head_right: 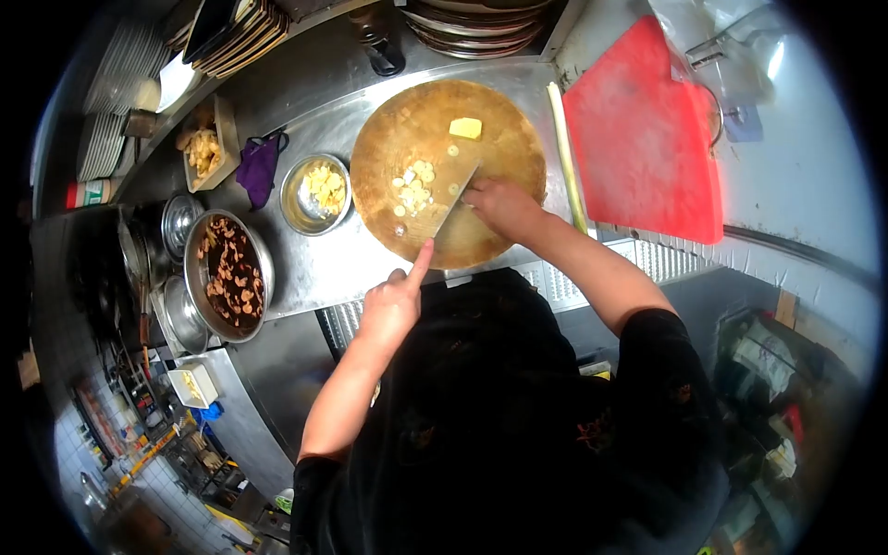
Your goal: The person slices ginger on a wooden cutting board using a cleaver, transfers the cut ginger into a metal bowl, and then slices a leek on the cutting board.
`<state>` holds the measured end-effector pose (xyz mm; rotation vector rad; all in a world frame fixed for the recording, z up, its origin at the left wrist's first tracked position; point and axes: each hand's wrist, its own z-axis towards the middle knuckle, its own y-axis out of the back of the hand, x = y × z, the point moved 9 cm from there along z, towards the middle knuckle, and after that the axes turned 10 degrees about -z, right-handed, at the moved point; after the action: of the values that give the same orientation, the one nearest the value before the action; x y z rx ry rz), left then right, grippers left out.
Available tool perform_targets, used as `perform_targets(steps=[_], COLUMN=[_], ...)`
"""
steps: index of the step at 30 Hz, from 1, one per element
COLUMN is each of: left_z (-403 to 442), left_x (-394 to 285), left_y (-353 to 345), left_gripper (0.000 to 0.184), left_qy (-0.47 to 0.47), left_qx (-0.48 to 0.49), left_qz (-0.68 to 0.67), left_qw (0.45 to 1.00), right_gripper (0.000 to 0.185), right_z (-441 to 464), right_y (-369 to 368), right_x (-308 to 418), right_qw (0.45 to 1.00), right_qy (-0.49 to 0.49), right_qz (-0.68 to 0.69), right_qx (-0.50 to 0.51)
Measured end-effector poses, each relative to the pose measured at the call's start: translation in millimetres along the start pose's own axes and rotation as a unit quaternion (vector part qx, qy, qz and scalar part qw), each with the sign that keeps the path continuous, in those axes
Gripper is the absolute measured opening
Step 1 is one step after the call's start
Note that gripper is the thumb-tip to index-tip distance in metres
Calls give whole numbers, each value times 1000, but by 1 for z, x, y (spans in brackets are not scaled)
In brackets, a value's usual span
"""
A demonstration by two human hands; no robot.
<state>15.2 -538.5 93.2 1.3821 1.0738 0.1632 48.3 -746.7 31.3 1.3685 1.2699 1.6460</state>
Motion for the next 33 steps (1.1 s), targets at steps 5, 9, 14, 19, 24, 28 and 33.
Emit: perform_targets(steps=[5, 9, 14, 19, 24, 28, 33], left_z=[-9, 2, -5, -3, 0, -5, 6], left_x=[-11, -6, -14, -10, -10, -18, -2], left_y=[18, -1, 16, 6, 5, 16, -3], left_gripper=[89, 90, 89, 89, 89, 88, 87], left_qy=[15, -10, 13, 14, 1, 13, 8], left_qx=[45, 3, 39, 44, 32, 65, 28], left_qz=[9, 6, 3, -19, -6, -23, -58], left_qw=[999, 1000, 999, 999, 999, 998, 998], right_gripper=[22, 22, 20, 16, 15, 16, 20], right_z=[-2, -2, -5, -7, -9, -12, -13], right_y=[0, 8, 0, 2, 4, 3, 2], right_x=[2, 6, 0, 3, 3, 3, 2], right_qw=[1000, 999, 999, 999, 999, 998, 1000], right_qy=[1, 8, 19, 20, 22, 20, 10], right_qz=[-6, 6, 2, -5, -8, -11, -13], right_qx=[-1, -31, -46, -42, -46, -54, -23])
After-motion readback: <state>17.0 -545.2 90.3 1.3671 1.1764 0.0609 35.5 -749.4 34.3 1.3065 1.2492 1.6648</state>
